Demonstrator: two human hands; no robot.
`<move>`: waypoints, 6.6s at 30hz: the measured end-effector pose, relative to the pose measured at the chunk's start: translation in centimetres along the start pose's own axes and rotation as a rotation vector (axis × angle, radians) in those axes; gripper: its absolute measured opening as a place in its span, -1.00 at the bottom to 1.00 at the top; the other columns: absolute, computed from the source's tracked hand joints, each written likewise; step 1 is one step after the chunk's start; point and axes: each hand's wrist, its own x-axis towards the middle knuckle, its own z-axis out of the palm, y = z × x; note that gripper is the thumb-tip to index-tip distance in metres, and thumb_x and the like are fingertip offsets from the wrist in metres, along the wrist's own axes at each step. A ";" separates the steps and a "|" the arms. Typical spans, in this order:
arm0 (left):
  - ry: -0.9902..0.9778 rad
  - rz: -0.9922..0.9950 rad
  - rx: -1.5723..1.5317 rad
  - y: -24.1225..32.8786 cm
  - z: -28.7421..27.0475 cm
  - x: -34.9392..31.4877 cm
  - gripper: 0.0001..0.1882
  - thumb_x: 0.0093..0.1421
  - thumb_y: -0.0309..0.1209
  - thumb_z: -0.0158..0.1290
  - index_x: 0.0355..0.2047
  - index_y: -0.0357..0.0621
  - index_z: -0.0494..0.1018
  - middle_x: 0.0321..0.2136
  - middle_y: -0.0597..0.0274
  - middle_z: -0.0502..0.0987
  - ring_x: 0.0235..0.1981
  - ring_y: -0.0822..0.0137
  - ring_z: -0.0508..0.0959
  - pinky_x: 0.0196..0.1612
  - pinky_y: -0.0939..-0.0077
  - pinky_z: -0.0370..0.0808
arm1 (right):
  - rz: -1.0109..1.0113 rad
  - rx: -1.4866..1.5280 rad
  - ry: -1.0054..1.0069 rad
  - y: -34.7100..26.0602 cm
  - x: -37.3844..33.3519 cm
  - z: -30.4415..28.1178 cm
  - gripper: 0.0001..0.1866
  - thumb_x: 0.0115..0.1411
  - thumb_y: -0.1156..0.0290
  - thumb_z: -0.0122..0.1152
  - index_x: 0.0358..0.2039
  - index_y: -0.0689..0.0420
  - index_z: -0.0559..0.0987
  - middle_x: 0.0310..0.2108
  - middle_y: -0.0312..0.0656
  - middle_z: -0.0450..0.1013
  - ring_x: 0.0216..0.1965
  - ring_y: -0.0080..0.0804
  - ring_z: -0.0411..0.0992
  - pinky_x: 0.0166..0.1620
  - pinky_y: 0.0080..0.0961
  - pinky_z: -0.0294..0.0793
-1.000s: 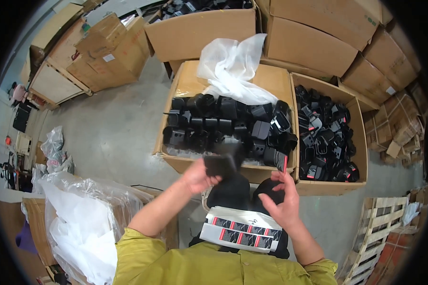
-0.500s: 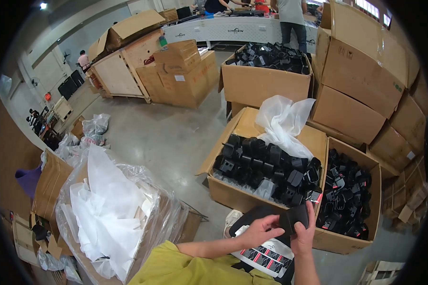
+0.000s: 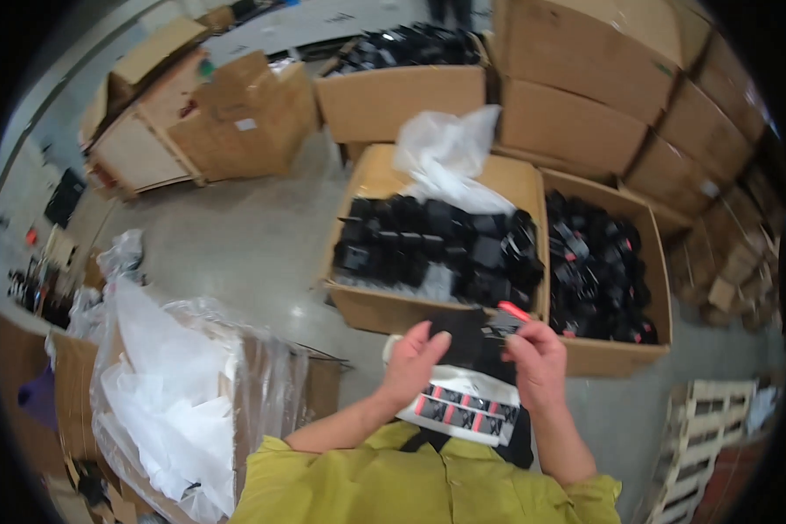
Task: Apply safety or identification stickers to black plastic components in a warehouse setting.
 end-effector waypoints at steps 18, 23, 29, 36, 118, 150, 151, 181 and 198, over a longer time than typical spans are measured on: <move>-0.083 -0.030 0.124 -0.6 0.5 -0.6 -0.72 0.19 -0.41 -0.18 -0.13 -0.31 0.28 -0.26 0.27 0.43 -0.27 0.56 0.38 -0.16 0.68 0.31 | 0.133 -0.220 -0.098 0.1 -1.0 0.9 -0.93 -0.03 0.58 0.13 -0.54 0.26 0.43 -0.64 -0.33 0.37 -0.64 -0.74 0.31 -0.58 -0.84 0.28; -0.111 -0.029 0.109 -0.4 0.6 -0.6 -0.73 0.19 -0.43 -0.18 -0.13 -0.31 0.28 -0.28 0.27 0.43 -0.26 0.56 0.38 -0.18 0.69 0.32 | 0.294 -0.069 -0.187 -0.1 -0.9 1.4 -0.93 -0.02 0.57 0.14 -0.53 0.26 0.43 -0.65 -0.35 0.37 -0.65 -0.75 0.30 -0.59 -0.83 0.27; -0.075 -0.015 0.134 -0.6 0.6 -0.6 -0.74 0.18 -0.44 -0.17 -0.15 -0.32 0.30 -0.27 0.28 0.43 -0.28 0.56 0.39 -0.17 0.69 0.31 | 0.129 -0.314 -0.090 0.9 -0.8 1.2 -0.93 -0.03 0.56 0.15 -0.56 0.25 0.45 -0.67 -0.35 0.37 -0.66 -0.75 0.31 -0.60 -0.83 0.29; -0.050 -0.045 0.131 -0.8 0.4 -0.6 -0.74 0.17 -0.45 -0.15 -0.15 -0.32 0.31 -0.28 0.29 0.44 -0.30 0.57 0.39 -0.18 0.70 0.32 | 0.146 -0.321 -0.036 0.3 -0.4 1.1 -0.91 -0.04 0.55 0.16 -0.57 0.27 0.45 -0.69 -0.33 0.37 -0.68 -0.74 0.30 -0.62 -0.83 0.29; 0.311 -0.150 0.553 -3.0 -9.0 -6.4 -0.68 0.02 -0.53 0.03 -0.17 -0.23 0.31 -0.24 0.30 0.40 -0.24 0.52 0.38 -0.17 0.68 0.31 | -0.102 -1.088 -0.623 8.4 -3.2 -0.8 -0.62 -0.22 0.40 0.29 -0.32 0.15 0.43 -0.46 -0.17 0.34 -0.40 -0.25 0.34 -0.34 -0.44 0.35; -0.005 -0.535 0.339 -2.4 -4.8 -6.6 -0.79 -0.06 -0.48 0.13 -0.39 -0.29 0.44 -0.52 0.28 0.48 -0.50 0.52 0.45 -0.43 0.64 0.40 | 0.522 -0.506 -0.432 6.7 -3.2 -0.6 -0.89 0.03 0.46 0.12 -0.47 0.24 0.45 -0.61 -0.36 0.37 -0.60 -0.70 0.25 -0.52 -0.76 0.25; 0.023 -0.543 0.273 -2.6 -4.6 -6.5 -0.81 -0.04 -0.48 0.11 -0.39 -0.29 0.43 -0.54 0.28 0.47 -0.51 0.50 0.45 -0.44 0.63 0.41 | 0.089 -0.731 -0.407 6.3 -3.2 -0.2 -0.88 -0.02 0.45 0.15 -0.49 0.22 0.45 -0.60 -0.30 0.36 -0.56 -0.56 0.28 -0.49 -0.64 0.27; 0.099 -0.804 0.138 -2.9 -5.8 -9.3 -0.68 0.05 -0.43 0.03 -0.17 -0.29 0.33 -0.46 0.21 0.47 -0.52 0.50 0.44 -0.44 0.67 0.38 | 0.254 -0.636 -0.148 5.9 -2.9 -1.5 -0.88 0.05 0.48 0.04 -0.50 0.29 0.44 -0.61 -0.36 0.35 -0.58 -0.74 0.23 -0.50 -0.74 0.27; 0.001 -0.298 0.110 -2.8 -2.5 -1.2 -0.73 0.01 -0.65 -0.08 -0.22 -0.24 0.30 -0.36 0.29 0.41 -0.33 0.51 0.41 -0.22 0.61 0.40 | -0.127 -0.800 -0.262 4.1 -1.3 0.9 -0.93 -0.03 0.55 0.09 -0.48 0.25 0.47 -0.58 -0.18 0.37 -0.59 -0.47 0.35 -0.54 -0.61 0.32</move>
